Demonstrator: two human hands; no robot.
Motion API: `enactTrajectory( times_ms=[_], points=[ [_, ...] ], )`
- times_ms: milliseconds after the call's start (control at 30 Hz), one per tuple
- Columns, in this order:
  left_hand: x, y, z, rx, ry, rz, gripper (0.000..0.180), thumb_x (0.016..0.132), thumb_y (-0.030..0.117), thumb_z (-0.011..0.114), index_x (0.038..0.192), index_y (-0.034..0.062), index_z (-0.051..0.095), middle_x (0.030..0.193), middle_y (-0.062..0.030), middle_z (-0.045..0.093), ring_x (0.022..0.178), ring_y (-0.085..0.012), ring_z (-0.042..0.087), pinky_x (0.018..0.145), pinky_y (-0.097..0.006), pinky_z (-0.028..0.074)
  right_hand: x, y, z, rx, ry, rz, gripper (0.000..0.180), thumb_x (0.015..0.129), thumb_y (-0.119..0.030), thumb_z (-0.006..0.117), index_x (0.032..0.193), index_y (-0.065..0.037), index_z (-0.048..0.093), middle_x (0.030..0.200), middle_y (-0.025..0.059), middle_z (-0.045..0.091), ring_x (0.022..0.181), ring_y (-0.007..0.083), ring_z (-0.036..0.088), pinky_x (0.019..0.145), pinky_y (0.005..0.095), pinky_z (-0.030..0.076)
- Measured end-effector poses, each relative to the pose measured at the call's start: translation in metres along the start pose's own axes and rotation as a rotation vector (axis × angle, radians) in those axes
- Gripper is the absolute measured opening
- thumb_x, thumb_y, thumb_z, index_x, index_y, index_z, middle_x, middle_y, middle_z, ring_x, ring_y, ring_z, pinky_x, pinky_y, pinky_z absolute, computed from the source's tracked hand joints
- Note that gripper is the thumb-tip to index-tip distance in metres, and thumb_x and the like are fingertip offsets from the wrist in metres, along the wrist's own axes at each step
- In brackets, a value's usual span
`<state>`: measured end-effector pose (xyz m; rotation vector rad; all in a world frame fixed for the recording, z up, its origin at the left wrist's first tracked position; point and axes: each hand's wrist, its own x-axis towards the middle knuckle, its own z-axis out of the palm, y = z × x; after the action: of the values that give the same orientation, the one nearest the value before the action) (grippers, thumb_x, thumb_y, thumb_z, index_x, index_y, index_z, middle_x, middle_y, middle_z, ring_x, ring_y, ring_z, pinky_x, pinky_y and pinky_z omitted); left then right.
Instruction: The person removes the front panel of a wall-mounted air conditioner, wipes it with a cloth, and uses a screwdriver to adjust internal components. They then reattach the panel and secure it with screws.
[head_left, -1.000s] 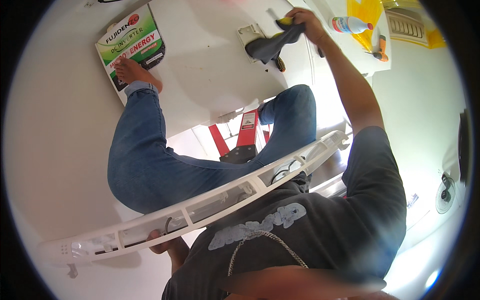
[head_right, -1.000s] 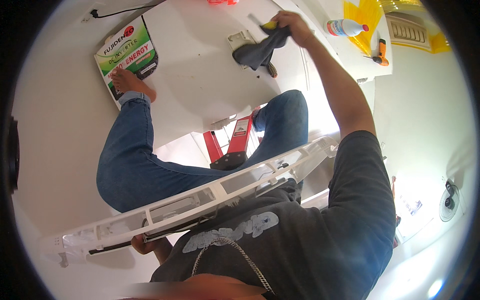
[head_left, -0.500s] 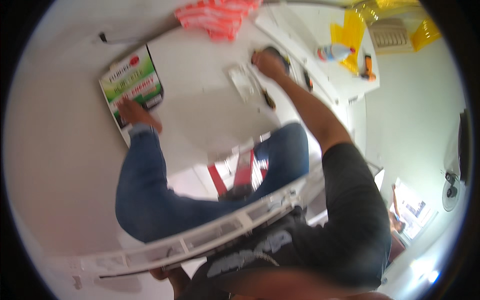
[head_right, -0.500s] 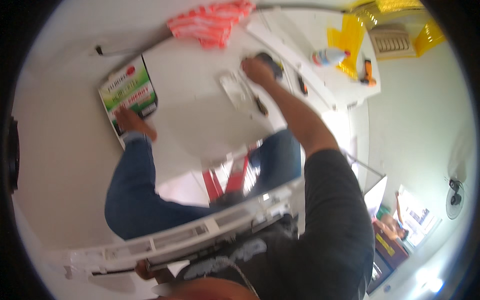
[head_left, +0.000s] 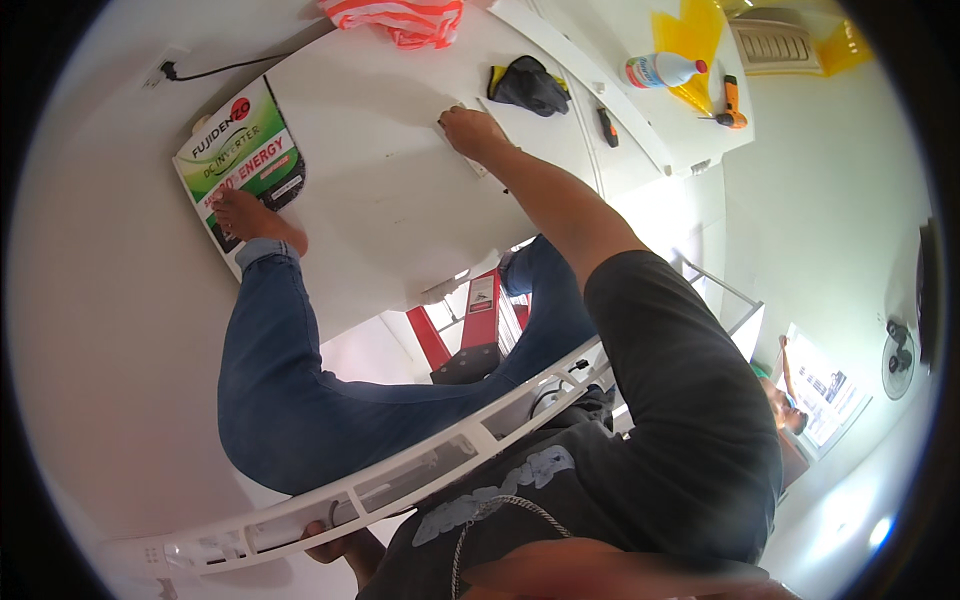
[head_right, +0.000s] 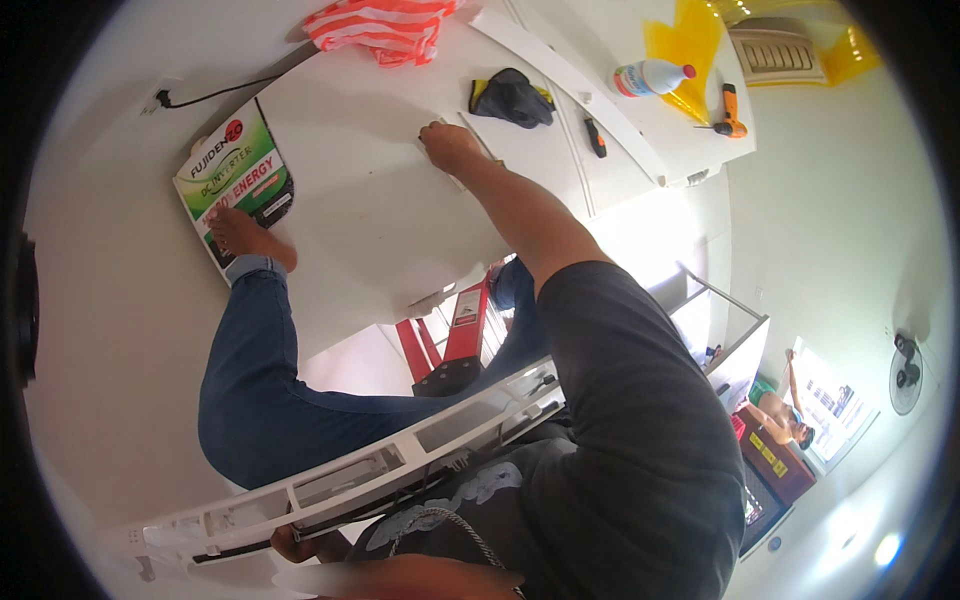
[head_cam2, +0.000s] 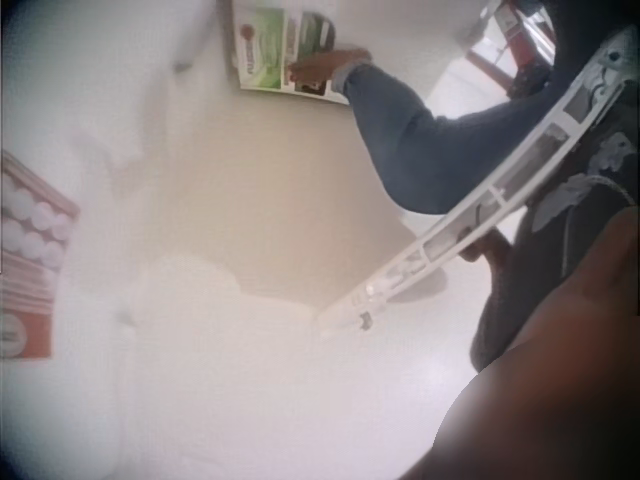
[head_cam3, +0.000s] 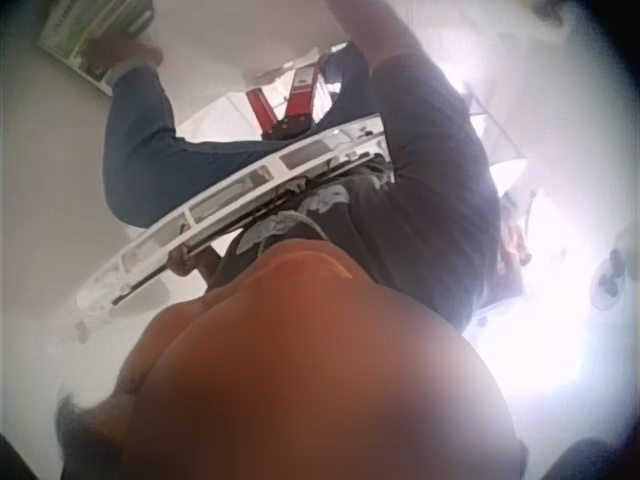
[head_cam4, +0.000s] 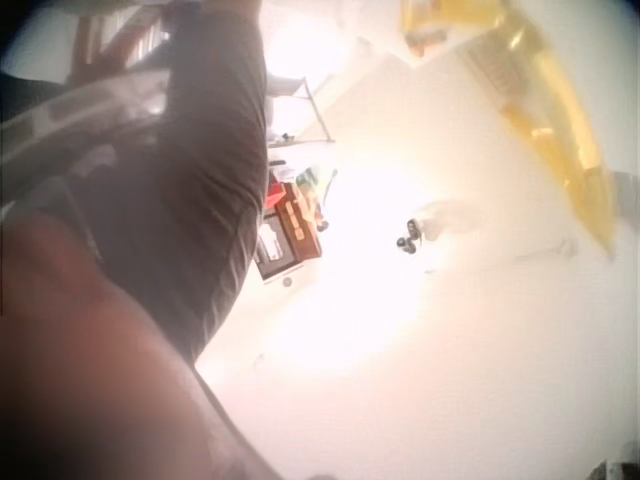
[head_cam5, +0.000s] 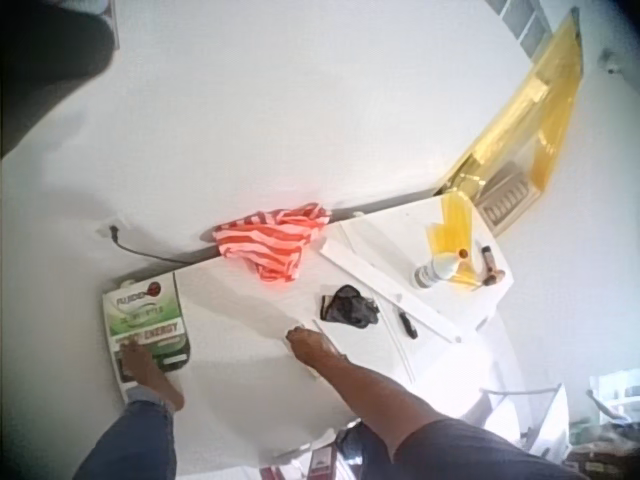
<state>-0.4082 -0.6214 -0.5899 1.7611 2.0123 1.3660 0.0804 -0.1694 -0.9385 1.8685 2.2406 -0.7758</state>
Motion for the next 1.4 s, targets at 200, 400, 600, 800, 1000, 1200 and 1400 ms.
enactTrajectory(
  times_ms=[200,400,600,800,1000,1200,1400],
  points=[
    [0.007,-0.008,0.005,0.128,0.010,0.171,0.036,0.093,0.027,0.075,0.114,0.0001,0.063,0.102,-0.0197,0.063,0.088,-0.0310,0.064,0.077,-0.049,0.055,-0.009,0.034,-0.014,0.456,0.110,0.137,0.020,0.092,-0.016,0.062,0.108,-0.004,0.065,0.092,0.0164,0.072,0.081,0.0285,0.074,0.072,0.0400,0.059],
    [0.026,0.009,0.020,0.248,0.013,0.236,0.036,0.093,0.028,0.076,0.115,0.0028,0.062,0.095,-0.0152,0.060,0.080,-0.0275,0.061,0.069,-0.044,0.051,-0.059,0.126,-0.033,0.556,-0.057,0.287,0.026,0.088,-0.029,0.074,0.100,-0.006,0.071,0.080,0.0132,0.073,0.074,0.0289,0.073,0.070,0.0410,0.058],
    [0.047,0.019,0.040,0.371,0.015,0.362,0.035,0.094,0.029,0.076,0.116,0.0056,0.061,0.088,-0.0108,0.058,0.073,-0.0240,0.058,0.062,-0.039,0.048,-0.132,0.139,-0.002,0.285,-0.185,0.098,0.039,0.086,-0.042,0.081,0.080,-0.006,0.069,0.100,0.0178,0.065,0.105,0.0331,0.062,0.091,0.0433,0.052],
    [0.053,0.031,0.056,0.499,0.082,0.447,0.036,0.093,0.034,0.078,0.109,0.0068,0.060,0.080,-0.0085,0.057,0.064,-0.0223,0.055,0.055,-0.034,0.046,-0.133,0.119,0.027,0.192,-0.262,0.102,0.034,0.086,-0.040,0.079,0.094,-0.009,0.072,0.116,0.0220,0.056,0.111,0.0391,0.058,0.094,0.0462,0.052],
    [0.045,0.037,0.077,0.265,0.060,0.224,0.045,0.093,0.044,0.077,0.098,0.0042,0.056,0.080,-0.0103,0.059,0.068,-0.0248,0.061,0.061,-0.039,0.055,-0.125,0.096,0.025,0.057,-0.368,0.069,0.044,0.090,-0.052,0.073,0.102,-0.010,0.073,0.106,0.0293,0.062,0.109,0.0449,0.058,0.091,0.0506,0.055],
    [0.042,0.035,0.076,-0.297,0.028,-0.405,0.051,0.095,0.050,0.074,0.089,0.0023,0.057,0.085,-0.0141,0.066,0.071,-0.0277,0.067,0.064,-0.038,0.057,-0.117,0.087,0.005,0.180,-0.313,-0.067,0.033,0.089,-0.042,0.079,0.092,-0.009,0.074,0.089,0.0106,0.070,0.090,0.0301,0.063,0.084,0.0434,0.053],
    [0.044,0.022,0.076,0.109,-0.112,0.072,0.039,0.097,0.043,0.073,0.092,0.0041,0.065,0.079,-0.0109,0.067,0.068,-0.0286,0.068,0.060,-0.035,0.054,-0.140,0.082,-0.092,1.000,-0.582,-0.006,0.023,0.096,-0.024,0.070,0.114,-0.009,0.069,0.095,-0.0013,0.070,0.082,0.0087,0.064,0.069,0.0264,0.052]
  ],
)
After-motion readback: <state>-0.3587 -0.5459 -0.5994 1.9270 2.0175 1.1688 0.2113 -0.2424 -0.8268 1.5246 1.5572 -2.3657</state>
